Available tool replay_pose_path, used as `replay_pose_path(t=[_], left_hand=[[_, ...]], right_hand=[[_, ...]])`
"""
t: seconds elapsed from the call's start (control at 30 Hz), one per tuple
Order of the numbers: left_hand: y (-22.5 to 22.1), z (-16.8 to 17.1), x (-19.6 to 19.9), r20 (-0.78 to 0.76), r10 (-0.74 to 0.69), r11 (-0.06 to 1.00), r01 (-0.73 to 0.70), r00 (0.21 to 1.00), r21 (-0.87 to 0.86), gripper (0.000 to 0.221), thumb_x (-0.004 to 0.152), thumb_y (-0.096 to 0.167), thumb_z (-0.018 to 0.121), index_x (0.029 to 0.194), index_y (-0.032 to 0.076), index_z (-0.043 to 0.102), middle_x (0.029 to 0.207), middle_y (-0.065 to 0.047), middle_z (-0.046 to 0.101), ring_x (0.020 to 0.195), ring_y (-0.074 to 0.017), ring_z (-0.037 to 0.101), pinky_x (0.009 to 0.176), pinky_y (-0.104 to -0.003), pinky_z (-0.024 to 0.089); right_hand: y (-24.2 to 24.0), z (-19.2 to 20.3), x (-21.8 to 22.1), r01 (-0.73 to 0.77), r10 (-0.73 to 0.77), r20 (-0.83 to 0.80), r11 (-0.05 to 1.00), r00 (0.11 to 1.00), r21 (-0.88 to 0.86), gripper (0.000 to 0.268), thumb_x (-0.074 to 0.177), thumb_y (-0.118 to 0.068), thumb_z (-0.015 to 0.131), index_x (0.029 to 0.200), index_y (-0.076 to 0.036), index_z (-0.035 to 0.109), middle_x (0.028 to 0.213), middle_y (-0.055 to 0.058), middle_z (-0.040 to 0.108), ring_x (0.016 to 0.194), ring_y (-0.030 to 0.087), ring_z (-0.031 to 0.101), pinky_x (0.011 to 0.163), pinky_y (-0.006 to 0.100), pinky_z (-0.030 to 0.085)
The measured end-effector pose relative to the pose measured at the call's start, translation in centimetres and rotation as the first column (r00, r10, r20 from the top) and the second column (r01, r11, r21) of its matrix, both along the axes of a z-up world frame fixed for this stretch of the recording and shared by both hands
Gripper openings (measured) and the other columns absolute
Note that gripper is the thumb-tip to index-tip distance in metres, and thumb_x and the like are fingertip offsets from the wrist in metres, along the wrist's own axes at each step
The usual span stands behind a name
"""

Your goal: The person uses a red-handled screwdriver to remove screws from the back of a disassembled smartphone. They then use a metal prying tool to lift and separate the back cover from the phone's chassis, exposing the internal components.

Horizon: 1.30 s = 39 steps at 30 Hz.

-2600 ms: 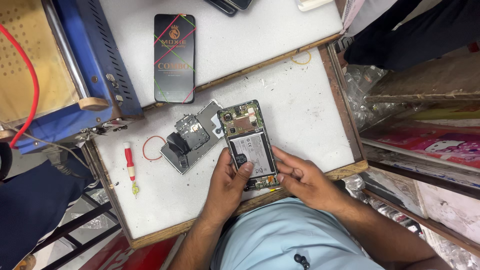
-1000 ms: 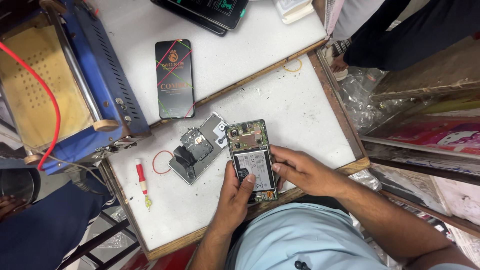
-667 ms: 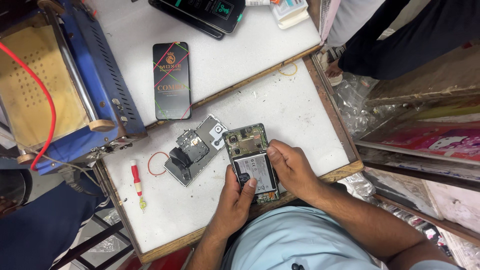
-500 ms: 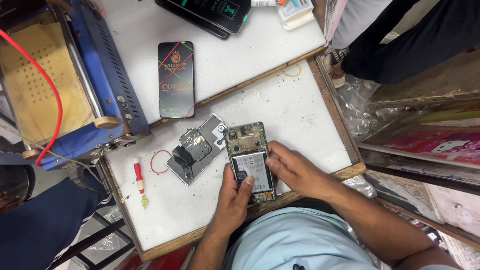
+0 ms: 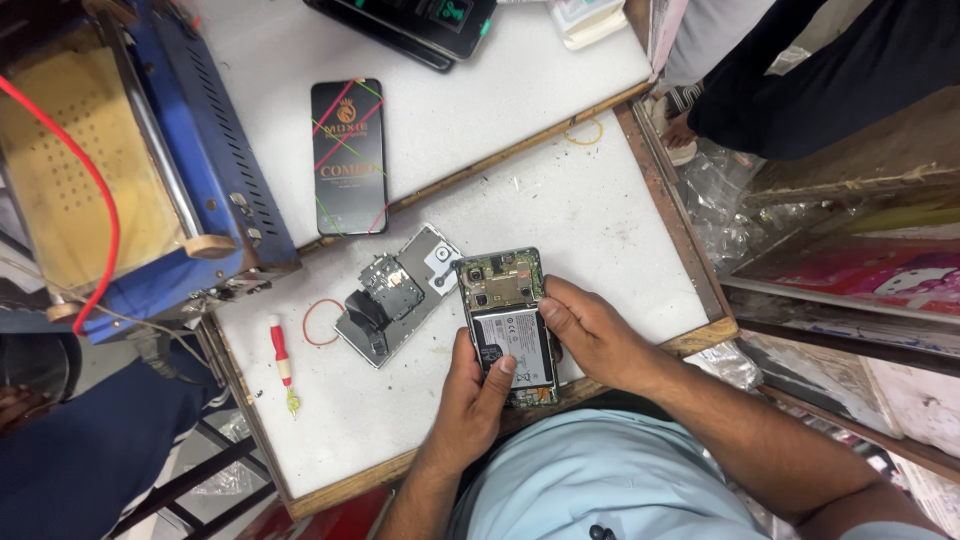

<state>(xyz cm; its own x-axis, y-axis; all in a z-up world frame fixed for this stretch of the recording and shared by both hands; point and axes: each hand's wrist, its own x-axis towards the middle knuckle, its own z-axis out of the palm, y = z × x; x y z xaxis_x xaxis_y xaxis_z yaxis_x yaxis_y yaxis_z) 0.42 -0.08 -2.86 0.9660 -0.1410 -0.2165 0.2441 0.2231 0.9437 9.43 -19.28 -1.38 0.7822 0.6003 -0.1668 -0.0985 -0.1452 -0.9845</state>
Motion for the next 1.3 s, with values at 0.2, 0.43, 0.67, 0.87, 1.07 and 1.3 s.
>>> replay_pose_path(t=[0.2, 0.43, 0.67, 0.87, 1.07, 1.3], left_hand=[[0.2, -0.4, -0.2, -0.021, -0.022, 1.000, 0.022, 1.000, -0.015, 0.030, 0.110, 0.018, 0.049, 0.132, -0.001, 0.042, 0.122, -0.014, 0.065, 0.113, -0.0148, 0.061, 0.098, -0.033, 0.054], [0.1, 0.1, -0.1, -0.022, -0.079, 0.990, 0.081, 0.997, 0.119, 0.034, 0.108, 0.019, 0.047, 0.136, 0.000, 0.040, 0.122, -0.012, 0.064, 0.114, -0.0141, 0.061, 0.097, -0.032, 0.054], [-0.2, -0.2, -0.3, -0.012, 0.007, 0.999, -0.007, 1.000, -0.048, 0.034, 0.110, 0.019, 0.048, 0.137, -0.001, 0.040, 0.123, -0.013, 0.064, 0.114, -0.0152, 0.062, 0.098, -0.033, 0.055], [-0.3, 0.6, 0.3, 0.034, -0.016, 1.000, 0.015, 0.999, 0.022, 0.039, 0.109, 0.017, 0.049, 0.142, 0.000, 0.038, 0.128, -0.011, 0.061, 0.118, -0.0141, 0.058, 0.103, -0.032, 0.051], [-0.5, 0.6, -0.1, 0.031, -0.012, 0.990, 0.007, 0.999, 0.142, 0.034, 0.110, 0.014, 0.050, 0.139, -0.002, 0.043, 0.126, -0.012, 0.062, 0.117, -0.0142, 0.057, 0.103, -0.031, 0.049], [-0.5, 0.1, -0.3, 0.005, 0.013, 0.999, -0.013, 1.000, 0.038, 0.034, 0.109, 0.015, 0.049, 0.139, -0.001, 0.041, 0.126, -0.012, 0.063, 0.116, -0.0141, 0.058, 0.102, -0.032, 0.050]], right_hand=[[-1.4, 0.1, 0.2, -0.155, 0.160, -0.136, 0.987, 0.978, 0.048, 0.033, 0.110, -0.029, 0.039, 0.125, -0.003, 0.051, 0.090, 0.003, 0.058, 0.078, 0.009, 0.058, 0.067, 0.027, 0.055], [0.0, -0.5, -0.2, 0.074, -0.089, -0.045, 0.959, 0.995, -0.275, 0.036, 0.111, -0.028, 0.039, 0.101, -0.004, 0.064, 0.070, 0.009, 0.061, 0.065, 0.013, 0.057, 0.058, 0.029, 0.049], [-1.3, 1.9, 0.9, -0.201, 0.193, -0.161, 0.979, 0.968, -0.032, 0.033, 0.105, -0.024, 0.039, 0.134, -0.008, 0.047, 0.085, 0.005, 0.063, 0.074, 0.010, 0.062, 0.064, 0.028, 0.056], [-0.9, 0.8, 0.1, -0.061, 0.055, -0.058, 0.993, 0.997, -0.103, 0.030, 0.107, -0.027, 0.042, 0.116, -0.004, 0.059, 0.072, 0.004, 0.061, 0.060, 0.011, 0.059, 0.053, 0.029, 0.051], [-0.7, -1.5, 0.2, 0.161, -0.166, -0.033, 0.980, 0.986, -0.120, 0.041, 0.113, -0.030, 0.039, 0.102, -0.003, 0.067, 0.069, 0.003, 0.063, 0.061, 0.010, 0.061, 0.053, 0.026, 0.052], [-2.0, 1.4, 1.5, 0.132, -0.133, -0.044, 0.991, 0.990, -0.013, 0.038, 0.107, -0.018, 0.047, 0.144, -0.007, 0.051, 0.095, 0.005, 0.071, 0.080, 0.009, 0.067, 0.066, 0.023, 0.056]])
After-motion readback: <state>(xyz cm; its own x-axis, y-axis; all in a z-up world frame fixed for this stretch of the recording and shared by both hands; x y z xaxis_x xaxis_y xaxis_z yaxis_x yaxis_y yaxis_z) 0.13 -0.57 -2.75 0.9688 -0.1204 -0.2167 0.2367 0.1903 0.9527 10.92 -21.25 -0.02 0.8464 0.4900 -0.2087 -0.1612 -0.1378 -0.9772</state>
